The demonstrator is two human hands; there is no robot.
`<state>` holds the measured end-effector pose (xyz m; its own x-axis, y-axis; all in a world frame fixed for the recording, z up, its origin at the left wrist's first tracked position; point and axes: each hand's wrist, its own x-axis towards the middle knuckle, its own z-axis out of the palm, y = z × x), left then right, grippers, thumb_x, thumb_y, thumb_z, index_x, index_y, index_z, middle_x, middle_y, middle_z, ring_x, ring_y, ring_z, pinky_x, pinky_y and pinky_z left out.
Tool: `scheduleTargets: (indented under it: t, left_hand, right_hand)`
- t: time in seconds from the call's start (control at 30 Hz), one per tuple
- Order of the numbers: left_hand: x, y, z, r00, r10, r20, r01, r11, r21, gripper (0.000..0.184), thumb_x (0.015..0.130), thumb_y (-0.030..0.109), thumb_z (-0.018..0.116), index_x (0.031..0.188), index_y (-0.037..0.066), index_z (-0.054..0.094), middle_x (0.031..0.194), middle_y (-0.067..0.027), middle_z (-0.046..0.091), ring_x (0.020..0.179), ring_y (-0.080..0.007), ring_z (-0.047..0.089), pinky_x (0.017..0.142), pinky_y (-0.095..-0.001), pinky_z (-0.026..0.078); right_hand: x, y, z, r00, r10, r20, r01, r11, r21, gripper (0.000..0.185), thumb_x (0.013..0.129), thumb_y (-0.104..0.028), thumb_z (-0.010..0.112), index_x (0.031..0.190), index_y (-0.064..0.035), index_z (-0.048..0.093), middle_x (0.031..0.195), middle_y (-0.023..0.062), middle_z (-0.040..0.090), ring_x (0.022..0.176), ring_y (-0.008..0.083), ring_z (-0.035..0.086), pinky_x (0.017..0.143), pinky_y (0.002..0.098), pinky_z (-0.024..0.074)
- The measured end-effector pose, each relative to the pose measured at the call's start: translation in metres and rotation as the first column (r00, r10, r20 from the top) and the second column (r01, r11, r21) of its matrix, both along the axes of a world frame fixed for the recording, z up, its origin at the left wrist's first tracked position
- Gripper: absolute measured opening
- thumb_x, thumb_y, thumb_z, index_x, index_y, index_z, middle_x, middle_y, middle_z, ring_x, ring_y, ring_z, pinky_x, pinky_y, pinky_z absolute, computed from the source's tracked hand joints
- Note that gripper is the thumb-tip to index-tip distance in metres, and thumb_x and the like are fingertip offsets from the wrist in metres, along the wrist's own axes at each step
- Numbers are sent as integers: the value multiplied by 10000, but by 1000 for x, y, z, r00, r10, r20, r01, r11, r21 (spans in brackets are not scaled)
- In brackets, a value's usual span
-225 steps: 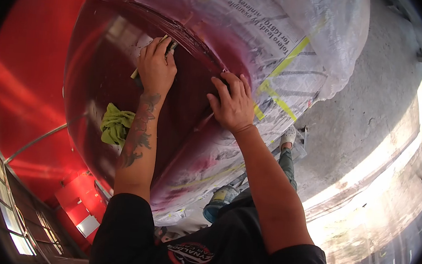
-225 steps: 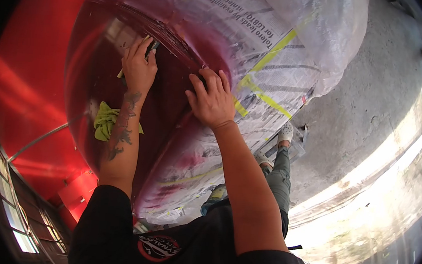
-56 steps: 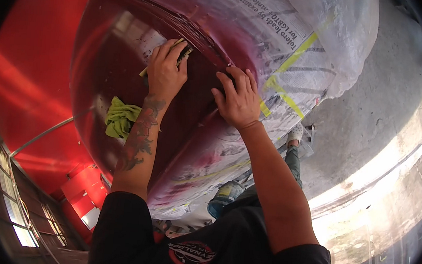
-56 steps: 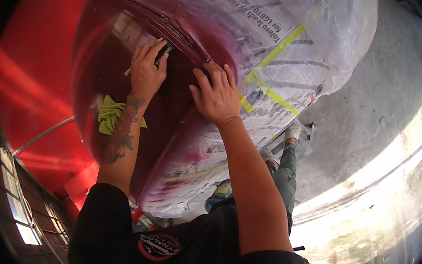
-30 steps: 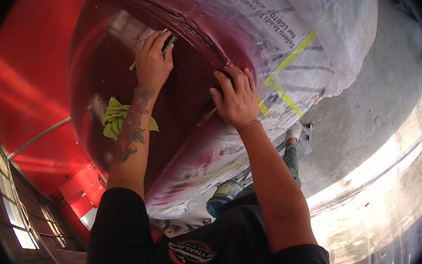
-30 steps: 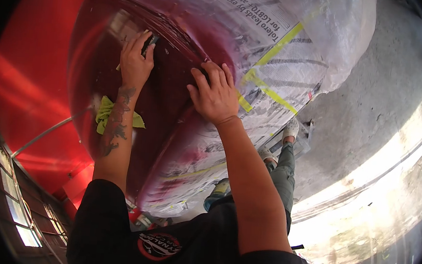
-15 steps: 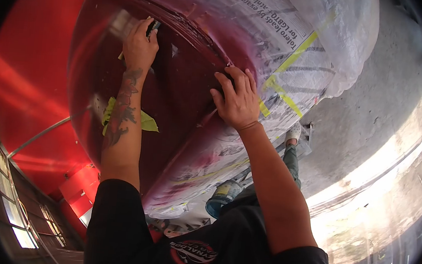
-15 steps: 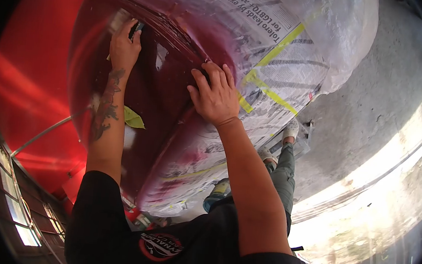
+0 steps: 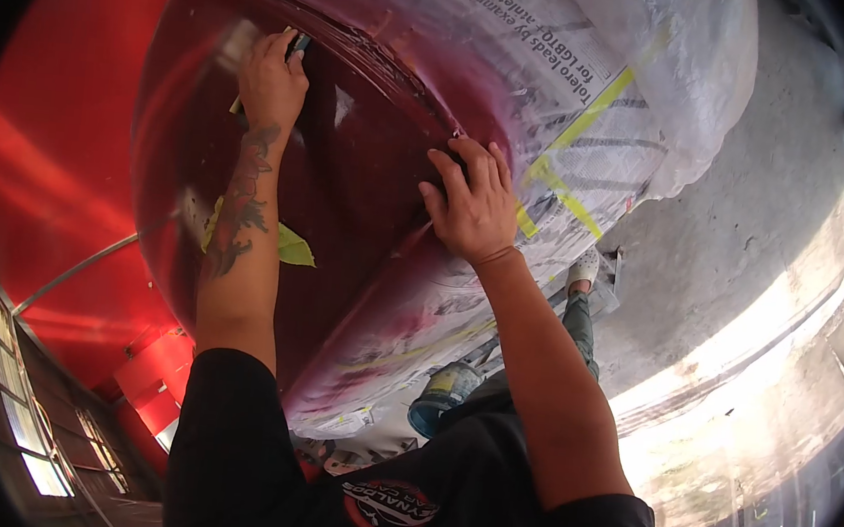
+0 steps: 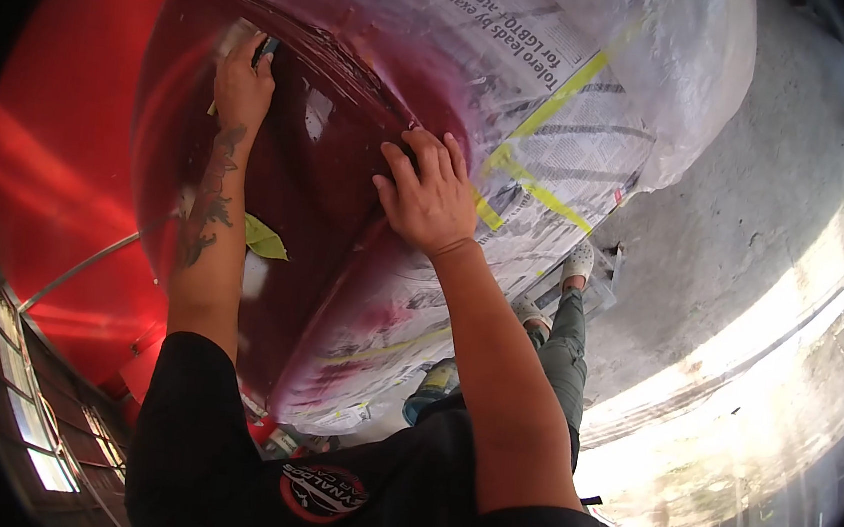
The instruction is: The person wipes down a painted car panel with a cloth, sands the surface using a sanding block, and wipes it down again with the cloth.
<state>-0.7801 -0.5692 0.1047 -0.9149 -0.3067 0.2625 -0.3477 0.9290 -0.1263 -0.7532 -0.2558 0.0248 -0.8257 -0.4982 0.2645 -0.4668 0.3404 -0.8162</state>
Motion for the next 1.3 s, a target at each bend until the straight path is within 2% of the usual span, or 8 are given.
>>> scheduleTargets:
  t: [0.27,0.43,0.57,0.77,0.9,1.13,1.23,1.3]
  left_hand:
    - [53,106,1,976,-219,3,215,961,171,374,849,47,727,1220,71,689,1239,-98,669,1121,-328,610,967,-458,492]
    - [15,42,-1,998,-65,-6,65,991,114,359,863,76,728,1220,65,690,1235,-95,677,1096,-334,619,952,-459,501]
    - [30,81,-4,999,-36,-22,38,993,116,364,877,81,705,1240,76,693,1272,-128,662,1166,-344,608,1008,-467,470]
    - [57,128,4,981,-192,31,179,952,247,366,864,104,729,1229,92,702,1270,-108,654,1133,-336,613,972,-469,485]
    - [33,98,2,997,-74,1,73,992,106,361,866,108,728,1225,83,702,1249,-106,656,1099,-338,616,946,-467,494]
    - [57,146,4,979,-202,11,190,938,291,385,830,61,761,1210,64,703,1242,-119,652,1101,-339,608,980,-455,483]
    - [42,116,0,995,-96,-21,98,979,179,378,829,64,764,1203,64,707,1239,-116,653,1104,-340,606,982,-456,483]
    - [46,130,1,994,-112,-14,113,972,207,377,830,63,762,1204,64,708,1239,-114,653,1102,-339,607,983,-456,483]
  right_hand:
    - [0,-1,-1,1000,3,-15,-3,1000,10,392,869,-278,743,1227,-148,650,1284,83,562,1277,272,553,1156,516,373]
    - [0,-1,-1,1000,-3,-10,3,1000,-5,391,874,-281,740,1228,-142,648,1276,93,570,1275,275,555,1148,519,376]
    - [-1,0,-2,1000,-3,-9,3,1000,-12,389,874,-282,739,1226,-143,650,1274,95,574,1275,275,554,1148,518,376]
    - [0,-1,-1,1000,-8,-22,8,1000,-6,381,875,-287,737,1220,-146,657,1272,92,576,1269,278,560,1149,515,377]
    - [2,0,0,1000,-5,-19,5,1000,5,384,876,-286,734,1226,-148,654,1273,91,577,1269,277,561,1150,511,377]
    - [-1,-1,-2,1000,0,-23,0,1000,8,392,875,-284,734,1233,-146,650,1276,92,574,1272,278,559,1151,513,376]
    - [0,-1,-1,1000,-3,-22,3,1000,5,397,874,-284,735,1235,-144,647,1277,92,572,1276,278,555,1153,516,372]
    - [0,-1,-2,1000,-6,-23,6,1000,3,399,873,-284,736,1236,-145,646,1275,92,571,1275,279,556,1153,517,371]
